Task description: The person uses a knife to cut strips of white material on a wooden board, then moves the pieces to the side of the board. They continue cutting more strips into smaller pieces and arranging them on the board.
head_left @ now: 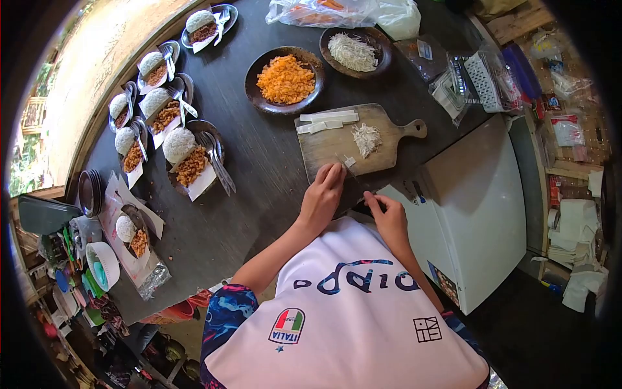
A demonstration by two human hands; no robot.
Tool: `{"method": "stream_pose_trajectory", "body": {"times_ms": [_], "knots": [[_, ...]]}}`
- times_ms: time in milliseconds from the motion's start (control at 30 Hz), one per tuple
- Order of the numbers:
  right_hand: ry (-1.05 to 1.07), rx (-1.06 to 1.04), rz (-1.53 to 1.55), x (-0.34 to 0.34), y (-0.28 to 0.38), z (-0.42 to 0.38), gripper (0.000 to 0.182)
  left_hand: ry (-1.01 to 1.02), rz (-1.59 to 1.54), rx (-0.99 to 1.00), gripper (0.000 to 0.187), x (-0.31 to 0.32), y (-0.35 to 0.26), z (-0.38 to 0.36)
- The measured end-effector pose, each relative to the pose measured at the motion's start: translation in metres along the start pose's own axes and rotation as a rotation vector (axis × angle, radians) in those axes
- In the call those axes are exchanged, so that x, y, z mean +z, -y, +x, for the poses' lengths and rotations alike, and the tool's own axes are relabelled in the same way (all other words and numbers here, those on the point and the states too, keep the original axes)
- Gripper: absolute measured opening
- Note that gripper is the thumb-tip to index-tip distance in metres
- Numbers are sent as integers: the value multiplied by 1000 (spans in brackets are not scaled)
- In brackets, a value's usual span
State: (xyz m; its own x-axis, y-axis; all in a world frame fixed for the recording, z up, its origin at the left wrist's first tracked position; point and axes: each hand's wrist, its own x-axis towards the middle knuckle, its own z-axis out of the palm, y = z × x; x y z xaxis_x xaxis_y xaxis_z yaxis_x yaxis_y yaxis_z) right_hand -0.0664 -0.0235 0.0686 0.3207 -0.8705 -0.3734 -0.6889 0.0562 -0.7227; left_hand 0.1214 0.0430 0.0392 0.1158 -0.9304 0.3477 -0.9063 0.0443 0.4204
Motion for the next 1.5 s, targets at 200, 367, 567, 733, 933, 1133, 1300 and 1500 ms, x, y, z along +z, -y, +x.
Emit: {"method": "stream_pose_trajectory", "body": {"times_ms": [200,367,567,733,933,1133,1300,1500], "knots": [[-46,-60,8,5,1,6,48,6,-3,-1,46,-3,-1,0],[10,-18,46,1,-2,7,48,-10,-4,-7,44,0,-3,0],[-27,-32,6,3,-3,-1,47,-12,12,-5,42,1,1,0],[-32,-66,-26,6,-4,7,46,-34,-36,-17,41,0,-1,-1],[4,-48,14,2,4,7,46,-50,-30,-14,38,0,-1,-1],[-25,-53,24,4,6,3,48,-12,14,-2,44,-2,-1,-2],[13,-51,74,2,6,8,49,2,-28,-33,42,1,-3,-5],[-22,-53,72,5,3,2,48,-32,-38,-29,41,-1,1,-2]]}}
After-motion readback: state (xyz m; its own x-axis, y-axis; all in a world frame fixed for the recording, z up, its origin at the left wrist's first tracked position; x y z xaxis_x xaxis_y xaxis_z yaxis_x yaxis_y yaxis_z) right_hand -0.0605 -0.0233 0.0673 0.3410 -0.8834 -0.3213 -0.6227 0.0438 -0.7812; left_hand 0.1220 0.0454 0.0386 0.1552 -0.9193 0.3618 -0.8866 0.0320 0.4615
